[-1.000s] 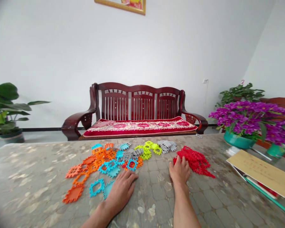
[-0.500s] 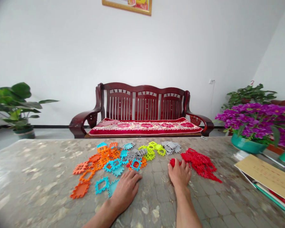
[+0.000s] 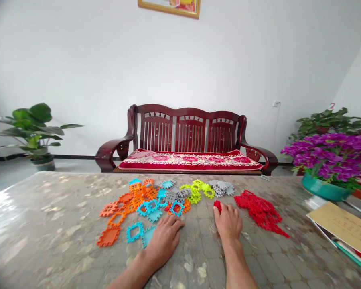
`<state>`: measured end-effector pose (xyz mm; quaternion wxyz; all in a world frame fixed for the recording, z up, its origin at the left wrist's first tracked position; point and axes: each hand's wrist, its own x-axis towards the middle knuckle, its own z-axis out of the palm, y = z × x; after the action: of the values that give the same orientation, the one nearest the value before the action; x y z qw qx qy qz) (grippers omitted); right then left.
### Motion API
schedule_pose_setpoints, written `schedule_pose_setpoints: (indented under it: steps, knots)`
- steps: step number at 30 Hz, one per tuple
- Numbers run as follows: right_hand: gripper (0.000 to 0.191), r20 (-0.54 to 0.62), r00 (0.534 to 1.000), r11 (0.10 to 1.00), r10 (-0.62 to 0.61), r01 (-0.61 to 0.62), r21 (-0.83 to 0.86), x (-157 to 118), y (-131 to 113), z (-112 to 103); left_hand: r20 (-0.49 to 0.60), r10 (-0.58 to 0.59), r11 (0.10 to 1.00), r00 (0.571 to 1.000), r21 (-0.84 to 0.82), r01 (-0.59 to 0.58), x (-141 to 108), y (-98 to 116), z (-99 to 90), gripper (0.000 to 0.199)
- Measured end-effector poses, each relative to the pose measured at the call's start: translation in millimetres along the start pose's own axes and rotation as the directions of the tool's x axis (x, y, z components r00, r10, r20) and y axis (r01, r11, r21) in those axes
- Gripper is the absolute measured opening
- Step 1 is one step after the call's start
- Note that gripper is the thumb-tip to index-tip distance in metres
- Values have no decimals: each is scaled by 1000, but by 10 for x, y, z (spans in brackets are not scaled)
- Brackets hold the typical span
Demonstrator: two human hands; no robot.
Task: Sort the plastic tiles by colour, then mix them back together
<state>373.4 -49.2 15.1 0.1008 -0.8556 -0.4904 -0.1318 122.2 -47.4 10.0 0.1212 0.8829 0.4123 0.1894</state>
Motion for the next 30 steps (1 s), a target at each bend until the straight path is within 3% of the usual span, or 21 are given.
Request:
schedule_pose_setpoints:
  steps: [7, 12, 16, 19, 23, 26, 27, 28, 30]
  knots:
    - [38, -60, 998, 991, 27, -19, 133, 49, 68, 59, -4, 12, 1000, 1000, 2, -12, -5, 10, -17, 30]
    - [44, 22, 984, 960, 176, -176, 218, 58, 109, 78, 6, 17, 1000, 1000, 2, -17, -4, 7, -14, 30]
    - [40, 50, 984, 912, 169, -175, 372, 70, 74, 80, 2, 13, 1000, 1000, 6, -13, -3, 19, -30, 30]
    - [37, 89, 985, 762, 146, -169, 625, 65, -36, 112, 13, 6, 1000, 1000, 8, -6, 0, 26, -37, 30]
    - [46, 161, 985, 549, 56, -165, 819, -30, -333, 130, -2, 6, 1000, 1000, 2, -6, 4, 25, -30, 30]
    - [49, 230, 965, 166, -128, -207, 964, -140, -578, 91, -10, 13, 1000, 1000, 1, -13, 5, 21, -20, 30]
    - [50, 224, 955, 75, -195, -213, 974, -168, -637, 81, -13, 13, 1000, 1000, 2, -13, 5, 19, -16, 30]
    - [50, 202, 950, 38, -238, -199, 979, -187, -676, 78, -14, 12, 1000, 1000, 3, -12, 6, 17, -13, 30]
    - [47, 126, 960, 113, -252, -100, 988, -196, -691, 100, -14, 10, 1000, 1000, 7, -10, 7, 12, -7, 30]
